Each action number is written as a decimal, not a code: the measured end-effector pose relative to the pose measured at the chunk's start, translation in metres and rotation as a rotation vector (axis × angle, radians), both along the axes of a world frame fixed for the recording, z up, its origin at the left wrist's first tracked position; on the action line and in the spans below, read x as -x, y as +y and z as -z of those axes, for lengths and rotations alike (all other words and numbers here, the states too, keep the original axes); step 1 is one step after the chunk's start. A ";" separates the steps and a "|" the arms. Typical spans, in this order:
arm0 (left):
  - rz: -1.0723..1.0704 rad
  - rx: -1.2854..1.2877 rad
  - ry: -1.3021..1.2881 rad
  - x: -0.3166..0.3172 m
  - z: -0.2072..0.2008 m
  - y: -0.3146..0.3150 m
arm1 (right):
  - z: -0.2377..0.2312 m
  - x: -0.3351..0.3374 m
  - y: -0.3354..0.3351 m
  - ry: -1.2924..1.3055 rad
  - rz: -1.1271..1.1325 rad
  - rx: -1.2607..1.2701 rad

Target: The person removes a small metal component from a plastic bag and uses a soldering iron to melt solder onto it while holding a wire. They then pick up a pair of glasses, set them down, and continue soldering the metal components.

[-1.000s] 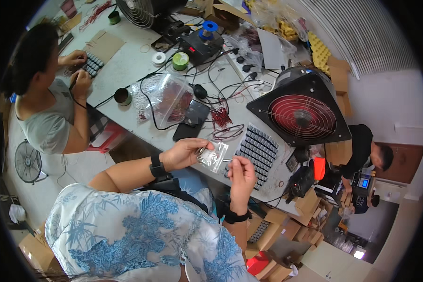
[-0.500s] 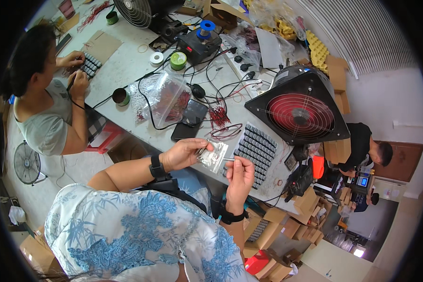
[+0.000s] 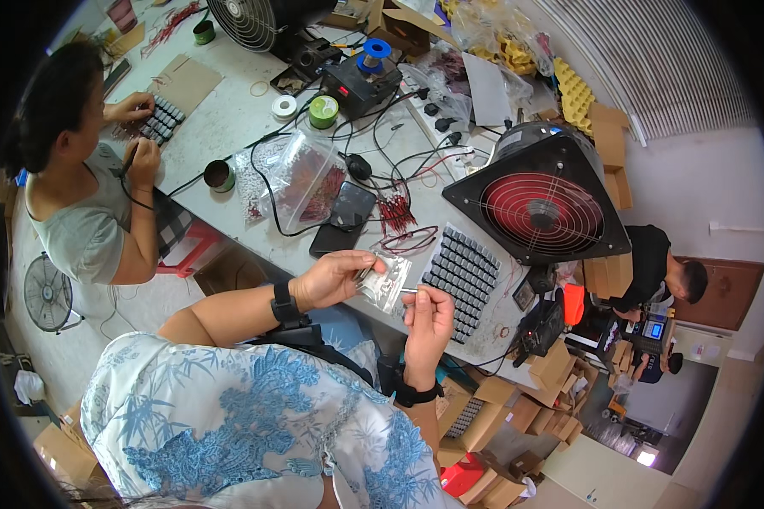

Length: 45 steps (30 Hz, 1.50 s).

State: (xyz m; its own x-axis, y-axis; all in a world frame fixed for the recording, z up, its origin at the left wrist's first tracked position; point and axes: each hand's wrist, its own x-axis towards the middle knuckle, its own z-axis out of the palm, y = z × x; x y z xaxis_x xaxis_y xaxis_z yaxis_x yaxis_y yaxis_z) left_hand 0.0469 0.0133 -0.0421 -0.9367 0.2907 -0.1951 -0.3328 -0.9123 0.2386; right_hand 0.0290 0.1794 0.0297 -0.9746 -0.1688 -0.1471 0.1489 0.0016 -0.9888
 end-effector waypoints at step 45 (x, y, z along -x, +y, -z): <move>0.199 -0.199 0.039 0.004 0.015 0.007 | 0.002 -0.003 -0.001 0.073 -0.066 -0.210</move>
State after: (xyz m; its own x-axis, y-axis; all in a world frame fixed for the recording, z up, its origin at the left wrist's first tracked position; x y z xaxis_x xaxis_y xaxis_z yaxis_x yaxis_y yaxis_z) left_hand 0.0427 0.0205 -0.0576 -0.8630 0.4987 -0.0807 -0.5043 -0.8601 0.0774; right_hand 0.0323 0.1780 0.0280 -0.9719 -0.2054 -0.1153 0.0699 0.2162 -0.9739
